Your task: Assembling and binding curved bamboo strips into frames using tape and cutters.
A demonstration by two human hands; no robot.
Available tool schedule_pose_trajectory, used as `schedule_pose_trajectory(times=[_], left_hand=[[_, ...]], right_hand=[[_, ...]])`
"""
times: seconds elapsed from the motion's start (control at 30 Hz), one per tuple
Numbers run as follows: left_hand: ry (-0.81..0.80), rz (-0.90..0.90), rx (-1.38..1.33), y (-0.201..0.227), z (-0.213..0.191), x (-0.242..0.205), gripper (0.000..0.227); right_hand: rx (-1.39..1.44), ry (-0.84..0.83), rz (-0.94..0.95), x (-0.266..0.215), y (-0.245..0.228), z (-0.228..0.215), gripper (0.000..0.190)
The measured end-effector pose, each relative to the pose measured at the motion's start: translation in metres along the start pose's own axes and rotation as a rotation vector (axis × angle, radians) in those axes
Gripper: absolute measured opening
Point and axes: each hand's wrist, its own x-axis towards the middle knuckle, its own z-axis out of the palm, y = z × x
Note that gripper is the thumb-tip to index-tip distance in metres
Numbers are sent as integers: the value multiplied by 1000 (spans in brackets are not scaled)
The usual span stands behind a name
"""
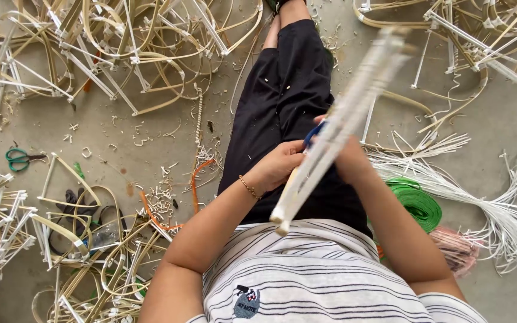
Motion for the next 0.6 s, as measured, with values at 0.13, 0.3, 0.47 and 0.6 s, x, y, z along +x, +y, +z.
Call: schedule_pose_trajectory(times=[0.13,0.3,0.47,0.6], left_hand=[[9,151,39,-7,14,-7,32],[48,129,192,-7,-13,-10,30],[253,-38,101,15,-63,-17,26],[316,-216,297,24,-69,-7,29]], right_hand=[[142,22,107,5,23,-2,24],[-644,304,-318,21,78,-53,38],[-714,309,31,-12,169,-213,53],[-984,430,271,-56,223,-279,70]])
